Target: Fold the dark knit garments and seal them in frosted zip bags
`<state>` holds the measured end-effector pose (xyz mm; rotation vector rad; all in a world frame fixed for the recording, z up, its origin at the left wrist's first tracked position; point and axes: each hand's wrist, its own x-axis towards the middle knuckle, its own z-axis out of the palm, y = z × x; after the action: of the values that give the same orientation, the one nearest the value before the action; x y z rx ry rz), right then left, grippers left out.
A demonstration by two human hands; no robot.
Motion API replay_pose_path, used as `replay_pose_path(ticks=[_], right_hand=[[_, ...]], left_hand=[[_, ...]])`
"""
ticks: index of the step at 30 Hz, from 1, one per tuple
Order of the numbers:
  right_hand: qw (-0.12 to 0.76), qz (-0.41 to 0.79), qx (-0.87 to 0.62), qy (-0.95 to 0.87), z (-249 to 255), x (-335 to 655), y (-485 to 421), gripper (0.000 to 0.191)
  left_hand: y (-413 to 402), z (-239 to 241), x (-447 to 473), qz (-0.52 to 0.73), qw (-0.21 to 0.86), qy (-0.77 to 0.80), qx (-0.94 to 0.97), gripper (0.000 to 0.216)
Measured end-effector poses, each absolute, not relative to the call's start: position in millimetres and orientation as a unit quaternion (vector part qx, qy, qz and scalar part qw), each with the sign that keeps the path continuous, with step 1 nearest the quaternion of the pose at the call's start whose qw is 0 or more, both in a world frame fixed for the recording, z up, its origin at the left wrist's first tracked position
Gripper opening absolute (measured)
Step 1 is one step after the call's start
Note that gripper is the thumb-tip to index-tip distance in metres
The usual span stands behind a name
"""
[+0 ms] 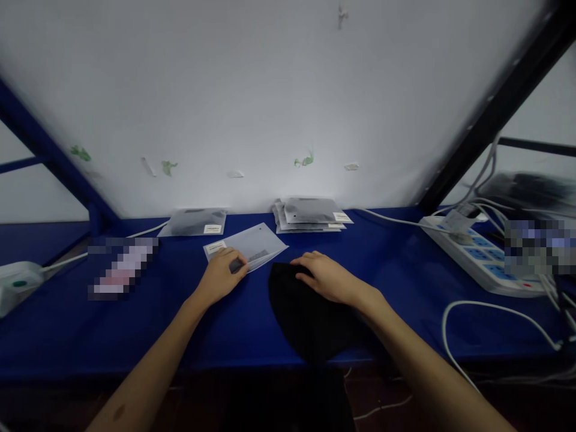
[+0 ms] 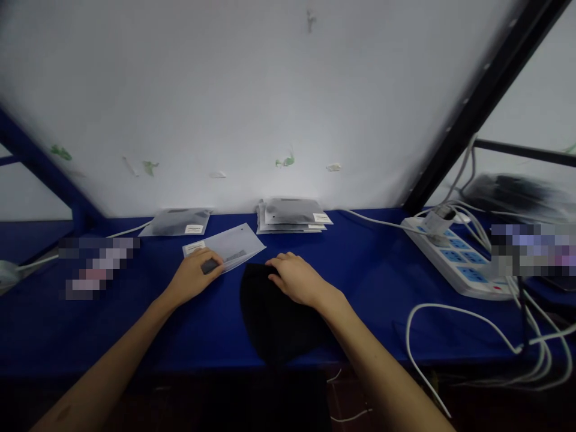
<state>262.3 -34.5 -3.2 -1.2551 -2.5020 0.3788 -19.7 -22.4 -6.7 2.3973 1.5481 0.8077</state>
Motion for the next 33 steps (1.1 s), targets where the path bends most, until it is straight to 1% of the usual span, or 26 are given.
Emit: replay_pose_path(ticks=[3,6,8,10,14,17,19,21,23,26,29,31,33], right_hand=[[0.094,0.113,-0.445,-0.883,9.6,251.3,-41.1,0.027],[0.080,0.087,-0.428,-0.896,21.0,237.6,-44.5,0.023],[0.114,0.053,-0.412,-0.902,25.1,227.1,-43.8,0.022],[0.170,0.008,-0.407,-0.897,25.3,215.6,-40.7,0.023],[0.285,-0.074,-0.391,-0.872,12.7,190.9,-29.9,0.024],[0.328,-0.136,-0.371,-0.858,-3.8,176.6,-22.0,0.024],[0.330,-0.159,-0.366,-0.855,-12.7,171.6,-18.8,0.020],[0.305,-0.143,-0.350,-0.874,-17.0,169.9,-17.9,0.016],[0.276,-0.100,-0.321,-0.900,-17.1,169.7,-19.2,0.016],[0.260,-0.031,-0.292,-0.920,-13.4,168.3,-23.9,0.014],[0.247,0.030,-0.276,-0.928,-9.3,164.7,-28.2,0.017],[0.239,0.059,-0.270,-0.931,-7.3,162.6,-28.5,0.019],[0.230,0.077,-0.268,-0.932,-6.0,161.8,-26.5,0.020]], left_hand=[[-21.0,-9.2,-20.8,0.288,0.104,0.509,0.805,0.007],[-19.1,-12.4,-21.8,0.300,0.112,0.503,0.802,0.007],[-18.6,-13.9,-21.5,0.305,0.114,0.504,0.800,0.005],[-18.7,-14.5,-20.5,0.303,0.116,0.510,0.797,0.005],[-20.2,-13.8,-18.5,0.303,0.136,0.517,0.789,0.016],[-21.3,-11.5,-18.4,0.326,0.155,0.512,0.779,0.021],[-21.8,-9.0,-18.6,0.330,0.169,0.514,0.773,0.026],[-21.8,-6.6,-18.8,0.327,0.185,0.530,0.760,0.024],[-20.9,-5.9,-19.2,0.330,0.204,0.557,0.734,0.018],[-18.4,-8.7,-20.0,0.370,0.242,0.591,0.675,0.011],[-17.7,-11.6,-19.9,0.424,0.268,0.595,0.628,0.016],[-19.8,-11.3,-18.6,0.438,0.237,0.575,0.649,0.015],[-23.3,-10.1,-17.0,0.430,0.163,0.535,0.708,0.011]])
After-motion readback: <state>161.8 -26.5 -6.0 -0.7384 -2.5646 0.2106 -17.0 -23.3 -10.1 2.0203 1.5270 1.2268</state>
